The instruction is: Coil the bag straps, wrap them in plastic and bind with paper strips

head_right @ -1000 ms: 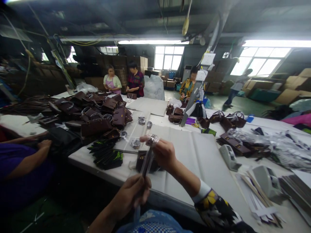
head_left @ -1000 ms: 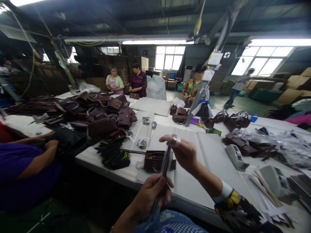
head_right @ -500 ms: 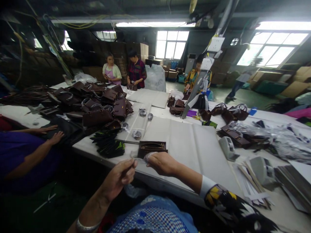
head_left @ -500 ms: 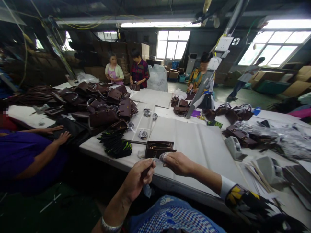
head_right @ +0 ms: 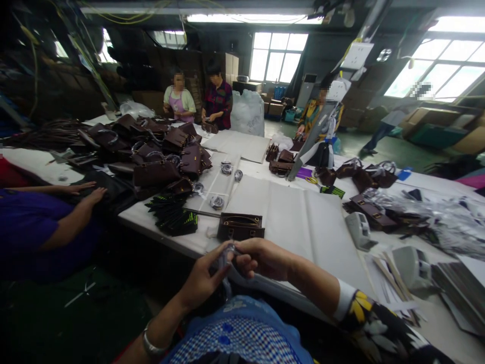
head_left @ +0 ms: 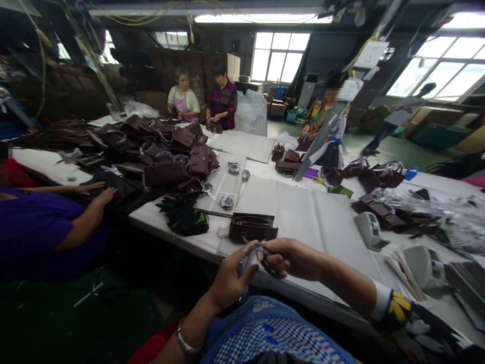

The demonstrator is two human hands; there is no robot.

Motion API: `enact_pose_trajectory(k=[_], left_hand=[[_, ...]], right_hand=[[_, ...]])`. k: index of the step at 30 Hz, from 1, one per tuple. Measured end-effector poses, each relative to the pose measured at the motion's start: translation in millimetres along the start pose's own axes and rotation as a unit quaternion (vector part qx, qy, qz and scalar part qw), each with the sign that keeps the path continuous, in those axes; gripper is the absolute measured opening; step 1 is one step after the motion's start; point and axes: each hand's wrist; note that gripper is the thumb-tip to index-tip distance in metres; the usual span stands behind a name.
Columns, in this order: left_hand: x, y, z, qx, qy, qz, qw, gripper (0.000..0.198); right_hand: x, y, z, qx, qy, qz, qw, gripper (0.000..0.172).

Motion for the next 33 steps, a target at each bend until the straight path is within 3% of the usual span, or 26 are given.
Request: enact_pose_trajectory(k=[5, 9, 11, 13, 16, 18, 21, 23, 25, 26, 28, 30, 31, 33], left_hand=[[-23.2, -5.3, 4.5, 0.033, 0.062, 0.007, 0.997, 0.034], [-29.3, 0.8, 2.0, 0.102, 0.002, 0.019, 0.995, 0.032], [-24.0, 3.7, -8.6, 0.156, -0.051, 0.042, 0.986, 0.032], [-15.7, 6.9, -19.2, 0.202, -0.091, 0.068, 0.973, 0.032], [-3.7, 16.2, -24.7, 0.250, -0.122, 0.106, 0.955, 0.035], [1.8, 25.7, -20.1, 0.270, -0.130, 0.119, 0.947, 0.036], [4.1, 38.7, -6.5, 0.300, -0.109, 0.141, 0.937, 0.036], [1.1, 42.4, 4.2, 0.310, -0.098, 0.172, 0.930, 0.038], [-5.0, 41.3, 15.3, 0.281, -0.099, 0.198, 0.934, 0.040], [-8.7, 39.3, 20.8, 0.241, -0.082, 0.197, 0.947, 0.042], [-15.1, 33.6, 30.9, 0.113, 0.025, 0.160, 0.980, 0.039], [-17.1, 27.2, 37.1, -0.017, 0.156, 0.087, 0.984, 0.030], [-16.0, 24.2, 37.7, -0.054, 0.186, 0.053, 0.980, 0.026], [-10.2, 18.3, 32.9, -0.069, 0.133, 0.011, 0.989, 0.027]], right_hand=[[5.8, 1.0, -20.2, 0.016, -0.021, 0.078, 0.997, 0.031], [1.1, -1.2, -27.6, 0.083, 0.005, 0.259, 0.962, 0.036], [-2.7, -8.2, -24.0, 0.180, 0.033, 0.363, 0.914, 0.046], [-5.1, -16.5, -14.1, 0.340, 0.074, 0.423, 0.837, 0.046], [-6.9, -21.3, 10.0, 0.580, 0.086, 0.436, 0.683, 0.039], [-8.3, -15.4, 27.0, 0.671, 0.039, 0.417, 0.611, 0.042], [-10.1, 3.2, 42.2, 0.736, -0.037, 0.375, 0.563, 0.048], [-9.5, 15.2, 42.0, 0.754, -0.056, 0.349, 0.553, 0.039], [-7.0, 21.9, 35.0, 0.758, -0.040, 0.316, 0.570, 0.029], [-5.2, 22.8, 30.3, 0.749, -0.024, 0.289, 0.596, 0.030], [-0.9, 20.8, 21.1, 0.688, 0.010, 0.207, 0.695, 0.036], [3.6, 16.0, 14.9, 0.548, 0.033, 0.104, 0.829, 0.042], [5.6, 13.4, 13.0, 0.456, 0.036, 0.060, 0.887, 0.043], [8.9, 8.5, 10.4, 0.276, 0.030, 0.011, 0.961, 0.042]])
Point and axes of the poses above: each hand's wrist, its own x-axis away from the middle knuckle, its own z-axis out of the back of the hand, y = z × x, and after that the axes turned 14 degrees about z, right-handed
